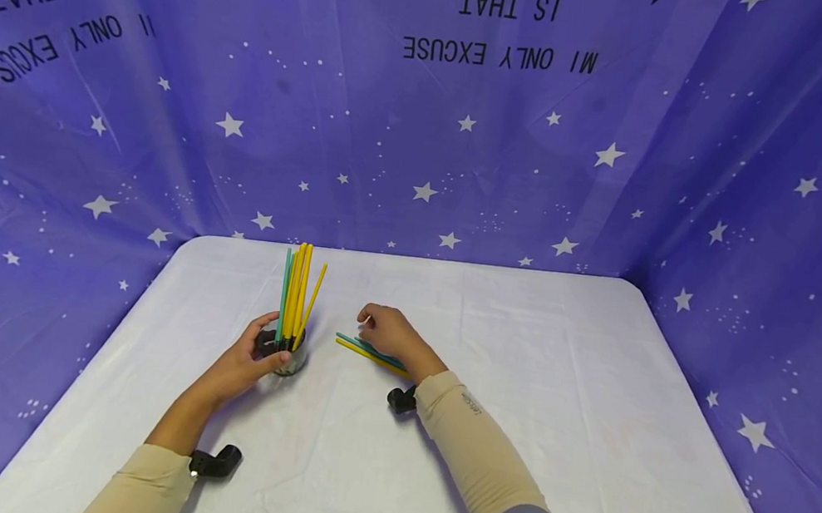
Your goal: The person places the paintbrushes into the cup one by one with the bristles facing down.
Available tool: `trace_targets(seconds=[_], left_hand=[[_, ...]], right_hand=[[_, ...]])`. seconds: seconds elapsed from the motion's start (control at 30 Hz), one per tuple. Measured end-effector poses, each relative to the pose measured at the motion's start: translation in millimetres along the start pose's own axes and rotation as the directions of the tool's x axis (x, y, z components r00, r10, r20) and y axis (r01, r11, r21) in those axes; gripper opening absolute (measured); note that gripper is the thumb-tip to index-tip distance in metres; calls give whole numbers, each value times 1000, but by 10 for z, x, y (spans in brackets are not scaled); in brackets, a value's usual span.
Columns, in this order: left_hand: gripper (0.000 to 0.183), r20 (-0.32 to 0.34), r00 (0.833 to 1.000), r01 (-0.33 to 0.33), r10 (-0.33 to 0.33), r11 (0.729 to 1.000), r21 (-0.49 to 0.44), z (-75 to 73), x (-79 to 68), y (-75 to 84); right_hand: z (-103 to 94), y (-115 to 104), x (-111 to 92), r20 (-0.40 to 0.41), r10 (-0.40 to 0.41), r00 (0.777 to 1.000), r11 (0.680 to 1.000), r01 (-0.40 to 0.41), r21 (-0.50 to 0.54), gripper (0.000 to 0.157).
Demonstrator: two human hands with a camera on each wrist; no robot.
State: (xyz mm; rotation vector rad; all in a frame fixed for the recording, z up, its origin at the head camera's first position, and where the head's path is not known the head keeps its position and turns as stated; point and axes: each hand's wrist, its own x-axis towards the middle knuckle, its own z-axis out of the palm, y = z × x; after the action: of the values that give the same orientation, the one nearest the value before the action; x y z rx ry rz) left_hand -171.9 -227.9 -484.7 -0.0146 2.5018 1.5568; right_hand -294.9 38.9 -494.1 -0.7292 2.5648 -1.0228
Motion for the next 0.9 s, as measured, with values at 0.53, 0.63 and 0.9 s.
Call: trace_targets(seconds=[0.53,0.63,0.9], left_hand=[[88,-5,1000,15,-16,1000,-8,6,16,-28],[88,-5,1000,29,-29,999,-13,15,20,-39],[86,-4,1000,15,-15,999,-45,17,15,-36]], right_hand=[[-102,-120,25,198,14,980,979,27,-201,20],[-83,-138,33,200,17,980,971,32,-238,21],[-72,-138,42,175,19,984,965,28,-261,22]])
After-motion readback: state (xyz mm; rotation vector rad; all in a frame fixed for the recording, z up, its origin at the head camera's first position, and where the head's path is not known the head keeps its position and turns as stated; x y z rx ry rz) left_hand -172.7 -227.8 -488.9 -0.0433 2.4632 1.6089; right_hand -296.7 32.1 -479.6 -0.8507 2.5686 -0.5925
